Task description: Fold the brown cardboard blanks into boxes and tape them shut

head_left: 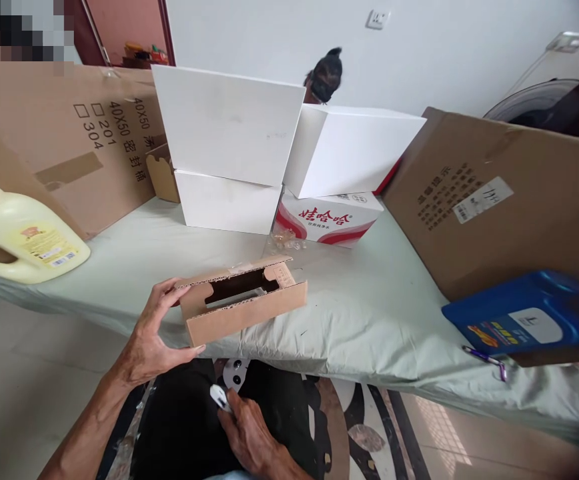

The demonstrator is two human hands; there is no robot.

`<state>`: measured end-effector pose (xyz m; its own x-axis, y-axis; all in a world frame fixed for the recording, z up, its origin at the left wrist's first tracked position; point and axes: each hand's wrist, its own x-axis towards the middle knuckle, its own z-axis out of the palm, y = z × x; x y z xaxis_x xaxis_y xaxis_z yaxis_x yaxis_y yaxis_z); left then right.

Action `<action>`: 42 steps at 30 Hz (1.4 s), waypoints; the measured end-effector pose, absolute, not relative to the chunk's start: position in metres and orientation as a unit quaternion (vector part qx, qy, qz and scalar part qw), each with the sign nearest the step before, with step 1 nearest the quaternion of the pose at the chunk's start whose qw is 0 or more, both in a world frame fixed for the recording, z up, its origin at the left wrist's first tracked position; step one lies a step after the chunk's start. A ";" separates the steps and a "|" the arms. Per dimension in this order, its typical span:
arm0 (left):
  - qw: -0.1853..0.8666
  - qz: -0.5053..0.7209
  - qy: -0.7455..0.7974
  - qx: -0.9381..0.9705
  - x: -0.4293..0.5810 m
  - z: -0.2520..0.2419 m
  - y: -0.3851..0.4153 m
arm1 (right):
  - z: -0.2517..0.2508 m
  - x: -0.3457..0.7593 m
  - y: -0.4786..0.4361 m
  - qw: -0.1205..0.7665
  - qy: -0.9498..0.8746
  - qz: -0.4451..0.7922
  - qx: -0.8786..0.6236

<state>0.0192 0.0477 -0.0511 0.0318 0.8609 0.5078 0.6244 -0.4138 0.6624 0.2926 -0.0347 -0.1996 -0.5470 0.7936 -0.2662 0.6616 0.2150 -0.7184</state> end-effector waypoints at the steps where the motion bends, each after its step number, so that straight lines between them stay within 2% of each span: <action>1: 0.127 0.457 0.523 0.708 0.019 -0.051 0.048 | -0.184 0.300 -0.038 0.134 -0.770 0.432 -0.451; 6: 0.106 0.451 0.508 0.726 0.019 -0.053 0.045 | -0.099 0.329 -0.019 0.359 -0.752 0.404 -0.377; 10: 0.095 0.409 0.511 0.750 0.021 -0.052 0.037 | -0.040 0.350 0.027 0.553 -0.669 0.383 -0.316; 14: 0.088 0.407 0.496 0.762 0.022 -0.052 0.031 | 0.002 0.368 0.053 0.621 -0.633 0.397 -0.236; 17: 0.100 0.416 0.509 0.747 0.017 -0.052 0.032 | 0.014 0.387 0.063 0.637 -0.648 0.338 -0.242; 20: 0.128 0.414 0.525 0.733 0.009 -0.053 0.036 | 0.001 0.418 0.084 0.614 -0.687 0.169 -0.350; 22: 0.153 0.416 0.524 0.727 0.004 -0.053 0.039 | -0.024 0.445 0.105 0.505 -0.747 0.013 -0.432; 25: 0.184 0.421 0.522 0.719 -0.002 -0.053 0.046 | -0.074 0.484 0.135 0.300 -0.812 -0.116 -0.486; 28: 0.204 0.414 0.520 0.719 -0.007 -0.052 0.053 | -0.114 0.515 0.151 0.221 -0.824 -0.168 -0.494; 31: 0.213 0.393 0.518 0.729 -0.012 -0.051 0.061 | -0.124 0.527 0.155 0.205 -0.830 -0.144 -0.498; 33: 0.209 0.382 0.520 0.735 -0.016 -0.048 0.065 | -0.113 0.521 0.155 0.240 -0.828 -0.094 -0.498; 38: 0.265 0.376 0.503 0.732 -0.024 -0.035 0.070 | -0.041 0.453 0.149 0.401 -0.796 0.144 -0.430; 42: 0.346 0.397 0.500 0.688 -0.022 -0.020 0.069 | 0.007 0.394 0.144 0.413 -0.817 0.239 -0.323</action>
